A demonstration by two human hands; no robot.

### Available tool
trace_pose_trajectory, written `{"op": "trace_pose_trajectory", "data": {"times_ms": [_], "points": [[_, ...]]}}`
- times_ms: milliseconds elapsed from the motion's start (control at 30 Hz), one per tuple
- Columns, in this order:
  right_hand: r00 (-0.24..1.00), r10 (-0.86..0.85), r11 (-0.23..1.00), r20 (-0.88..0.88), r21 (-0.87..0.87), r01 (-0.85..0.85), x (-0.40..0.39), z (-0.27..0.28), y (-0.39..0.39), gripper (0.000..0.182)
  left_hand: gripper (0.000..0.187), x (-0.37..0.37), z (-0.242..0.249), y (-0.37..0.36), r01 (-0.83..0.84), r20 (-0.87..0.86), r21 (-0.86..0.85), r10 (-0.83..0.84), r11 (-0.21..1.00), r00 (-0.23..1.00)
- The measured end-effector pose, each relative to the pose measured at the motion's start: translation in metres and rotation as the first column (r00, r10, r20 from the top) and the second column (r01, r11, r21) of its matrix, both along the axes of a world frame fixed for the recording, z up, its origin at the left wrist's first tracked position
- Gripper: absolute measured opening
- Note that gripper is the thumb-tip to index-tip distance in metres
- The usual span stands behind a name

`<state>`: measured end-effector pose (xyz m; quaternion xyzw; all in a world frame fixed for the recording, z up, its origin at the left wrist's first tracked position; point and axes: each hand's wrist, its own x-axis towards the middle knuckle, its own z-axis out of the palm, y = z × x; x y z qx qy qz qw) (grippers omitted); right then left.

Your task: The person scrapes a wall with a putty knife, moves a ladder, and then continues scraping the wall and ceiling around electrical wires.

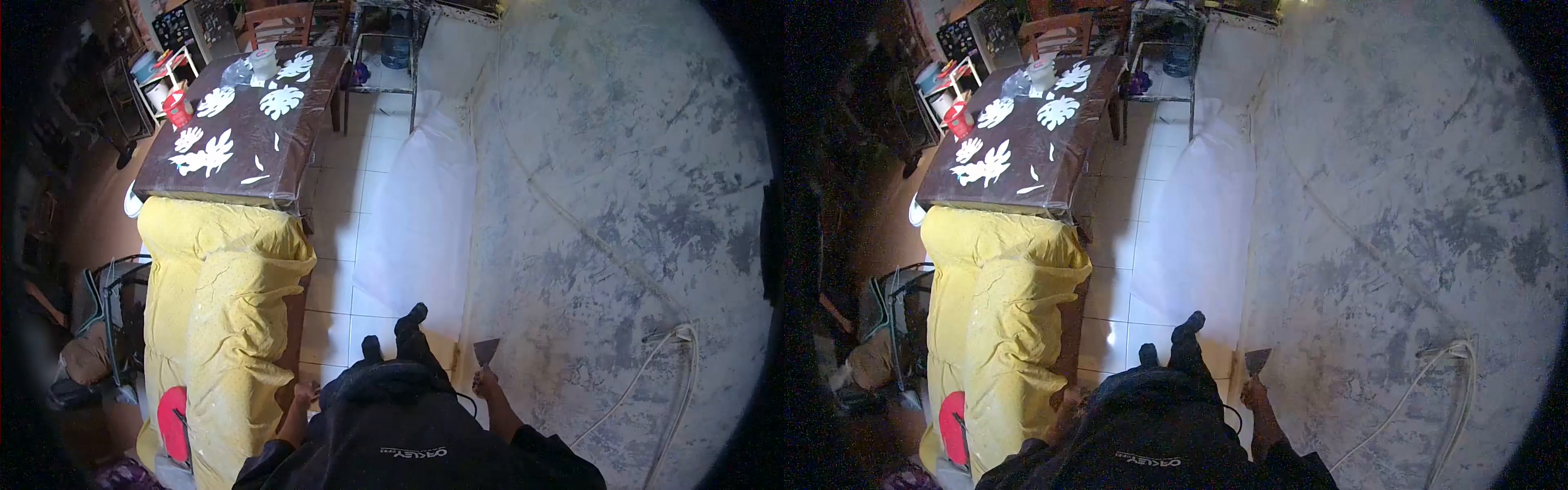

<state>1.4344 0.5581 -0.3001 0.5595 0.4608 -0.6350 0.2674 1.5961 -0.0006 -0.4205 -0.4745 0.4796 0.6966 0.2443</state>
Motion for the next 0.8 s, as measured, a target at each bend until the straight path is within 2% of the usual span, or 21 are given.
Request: {"op": "trace_pose_trajectory", "data": {"times_ms": [33,67,100,133,200,233,267,300,367,400,433,500,533,600,633,667,733,767,800], "points": [[1.0,0.008,1.0,0.0,0.006,-0.008,0.006,-0.012,0.011,0.051,0.025,-0.02,0.02,0.005,0.018,0.002,-0.089,-0.018,0.996,1.0],[0.999,-0.022,0.993,-0.035,-0.118,0.018,0.018,-0.037,0.031,0.05,0.026,-0.041,0.04,0.011,0.037,0.01,-0.177,-0.036,0.983,0.999],[0.996,-0.057,0.97,-0.068,-0.241,0.039,0.024,-0.052,0.042,0.05,0.027,-0.055,0.045,0.01,0.032,-0.004,-0.157,-0.033,0.987,0.999],[0.996,-0.052,0.971,-0.068,-0.235,0.034,0.021,-0.036,0.032,0.05,0.028,-0.067,0.042,0.007,0.028,-0.017,-0.136,-0.031,0.99,0.999],[0.993,-0.012,0.988,0.118,0.156,-0.007,0.015,0.003,0.004,0.05,0.029,-0.085,0.046,0.006,0.015,-0.041,-0.094,-0.019,0.995,0.999],[0.993,0.0,0.987,0.121,0.16,-0.019,0.017,0.007,0.003,0.05,0.031,-0.096,0.062,0.008,0.093,-0.067,-0.151,-0.104,0.984,0.992],[0.994,-0.048,0.994,0.098,0.103,0.037,0.026,-0.003,0.012,0.051,0.032,-0.104,0.077,0.009,0.168,-0.087,-0.209,-0.189,0.963,0.978],[0.992,-0.097,0.995,0.08,0.045,0.093,0.034,-0.012,0.02,0.052,0.032,-0.106,0.077,0.009,0.157,-0.081,-0.205,-0.177,0.966,0.981],[0.997,-0.051,0.998,0.063,0.04,0.049,0.043,-0.014,0.027,0.052,0.032,-0.103,0.071,0.007,0.051,-0.19,-0.141,-0.078,0.989,0.979],[0.999,-0.021,0.999,0.038,0.03,0.019,0.047,-0.016,0.03,0.051,0.033,-0.099,0.07,0.003,0.07,-0.227,-0.096,-0.091,0.993,0.97],[0.999,-0.021,0.999,0.044,0.033,0.02,0.046,-0.021,0.037,0.051,0.033,-0.094,0.067,0.003,0.072,-0.222,-0.093,-0.091,0.993,0.971],[0.988,-0.15,0.981,0.038,-0.116,0.153,0.048,-0.032,0.049,0.05,0.033,-0.081,0.059,0.005,-0.018,-0.13,-0.062,0.01,0.998,0.991],[0.984,-0.173,0.978,0.039,-0.111,0.176,0.05,-0.032,0.048,0.05,0.034,-0.073,0.049,0.002,-0.01,-0.119,-0.065,0.002,0.998,0.993],[0.995,-0.098,0.995,-0.011,-0.017,0.098,0.032,-0.025,0.04,0.049,0.035,-0.036,0.02,-0.002,0.144,-0.123,-0.122,-0.159,0.982,0.98],[0.99,-0.138,0.99,-0.024,-0.013,0.138,0.021,-0.016,0.034,0.049,0.036,-0.017,0.008,-0.006,0.227,-0.127,-0.15,-0.246,0.962,0.961],[0.997,-0.061,0.996,0.046,0.066,0.058,0.011,-0.007,0.027,0.048,0.036,0.001,0.0,-0.008,0.27,-0.128,-0.118,-0.284,0.956,0.95],[0.988,0.049,0.985,0.145,0.155,-0.071,-0.002,0.009,0.015,0.048,0.035,0.017,0.002,-0.021,0.168,-0.11,0.155,-0.152,0.974,0.982],[0.991,0.071,0.985,0.109,0.148,-0.087,-0.006,0.013,0.01,0.049,0.035,0.03,0.003,-0.027,0.01,-0.028,0.414,0.002,0.91,1.0],[0.994,0.095,0.987,0.058,0.123,-0.101,-0.008,0.015,0.007,0.05,0.033,0.038,0.004,-0.028,-0.035,-0.047,0.528,0.07,0.848,0.996]]}}
